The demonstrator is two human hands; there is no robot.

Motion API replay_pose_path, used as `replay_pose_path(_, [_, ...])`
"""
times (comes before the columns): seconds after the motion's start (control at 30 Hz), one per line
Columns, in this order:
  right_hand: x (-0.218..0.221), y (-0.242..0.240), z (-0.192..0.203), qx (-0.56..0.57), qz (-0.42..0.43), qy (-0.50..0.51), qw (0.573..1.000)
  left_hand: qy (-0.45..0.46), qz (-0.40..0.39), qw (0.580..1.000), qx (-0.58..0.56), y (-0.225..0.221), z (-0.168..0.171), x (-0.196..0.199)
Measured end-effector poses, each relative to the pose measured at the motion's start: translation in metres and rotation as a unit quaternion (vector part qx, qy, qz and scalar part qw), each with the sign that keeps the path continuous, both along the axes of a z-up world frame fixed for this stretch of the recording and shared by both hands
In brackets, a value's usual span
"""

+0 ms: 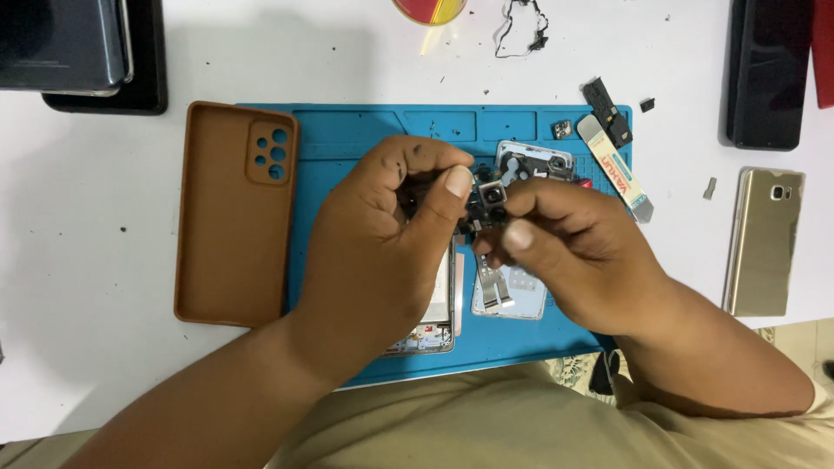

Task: Disassembling and reassembling internal components of a mobile phone, including the motherboard and camera modules, using specialized tools.

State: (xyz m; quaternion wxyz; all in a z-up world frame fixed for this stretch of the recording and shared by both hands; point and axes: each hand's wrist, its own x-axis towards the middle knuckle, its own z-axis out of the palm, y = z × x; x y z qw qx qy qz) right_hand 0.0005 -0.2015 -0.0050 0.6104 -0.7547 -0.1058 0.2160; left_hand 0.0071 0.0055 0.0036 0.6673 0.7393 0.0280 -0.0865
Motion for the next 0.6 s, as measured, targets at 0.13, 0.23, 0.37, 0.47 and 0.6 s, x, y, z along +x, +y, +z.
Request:
replay_pose_path(0.13, [0.001,0.0,0.0,-0.012,-0.083,-0.01,0.996,0.029,-0.009,0.997,-0.07,-0.002,-0.001,-0.001])
replay_pose_path(0.23, [0.004,-0.002,0.0,-0.042,-0.118,-0.061,0.99,0.08,-0.022,0.994,-0.077,-0.003,0.002,-0.002])
replay_pose_path(0.37, [0.004,-0.002,-0.001,-0.045,-0.134,-0.094,0.985,0.08,-0.032,0.995,-0.039,-0.005,0.0,-0.003])
replay_pose_path(0.47, [-0.001,-0.011,-0.008,-0.027,-0.122,-0.083,0.989,0.101,-0.002,0.993,-0.053,-0.005,-0.002,-0.002])
replay_pose_path(0.6, [-0.002,0.003,0.001,-0.01,-0.123,-0.065,0.99,0.108,0.001,0.991,-0.084,-0.005,0.0,-0.006])
